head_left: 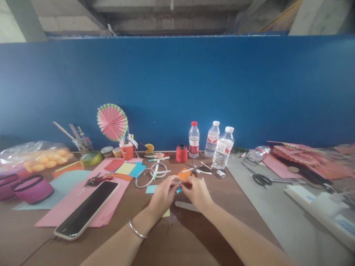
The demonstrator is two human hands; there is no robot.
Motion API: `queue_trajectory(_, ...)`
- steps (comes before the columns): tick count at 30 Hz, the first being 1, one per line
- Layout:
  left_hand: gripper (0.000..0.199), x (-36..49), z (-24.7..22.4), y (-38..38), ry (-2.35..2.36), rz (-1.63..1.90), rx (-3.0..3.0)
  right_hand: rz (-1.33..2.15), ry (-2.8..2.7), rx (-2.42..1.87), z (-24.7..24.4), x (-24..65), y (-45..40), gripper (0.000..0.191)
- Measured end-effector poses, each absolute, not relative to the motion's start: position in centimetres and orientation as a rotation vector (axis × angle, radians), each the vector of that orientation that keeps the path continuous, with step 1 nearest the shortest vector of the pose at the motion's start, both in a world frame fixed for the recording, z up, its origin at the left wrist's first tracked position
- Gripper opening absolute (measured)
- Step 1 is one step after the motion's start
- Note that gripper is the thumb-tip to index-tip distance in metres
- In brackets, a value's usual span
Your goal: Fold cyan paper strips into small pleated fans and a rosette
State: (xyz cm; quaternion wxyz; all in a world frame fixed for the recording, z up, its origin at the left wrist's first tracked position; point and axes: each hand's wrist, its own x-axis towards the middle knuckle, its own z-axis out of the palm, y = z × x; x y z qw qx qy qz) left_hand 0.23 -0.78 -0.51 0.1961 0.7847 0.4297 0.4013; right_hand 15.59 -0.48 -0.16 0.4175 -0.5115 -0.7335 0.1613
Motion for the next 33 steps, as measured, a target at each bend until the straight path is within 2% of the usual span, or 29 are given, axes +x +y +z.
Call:
queue_trajectory(23, 0.022, 0.44, -0.54, -0.8, 1.237, 1.176, 2.154, 0.52, -1.795, -1.25, -0.25, 15.67, -0.51, 0.015)
queue_trajectory(33, 0.022, 0.49, -0.49, -0.98, 1.249, 1.13, 2.237, 0.455, -1.77, -1.316, -0.49, 15.33, -0.5, 0.012)
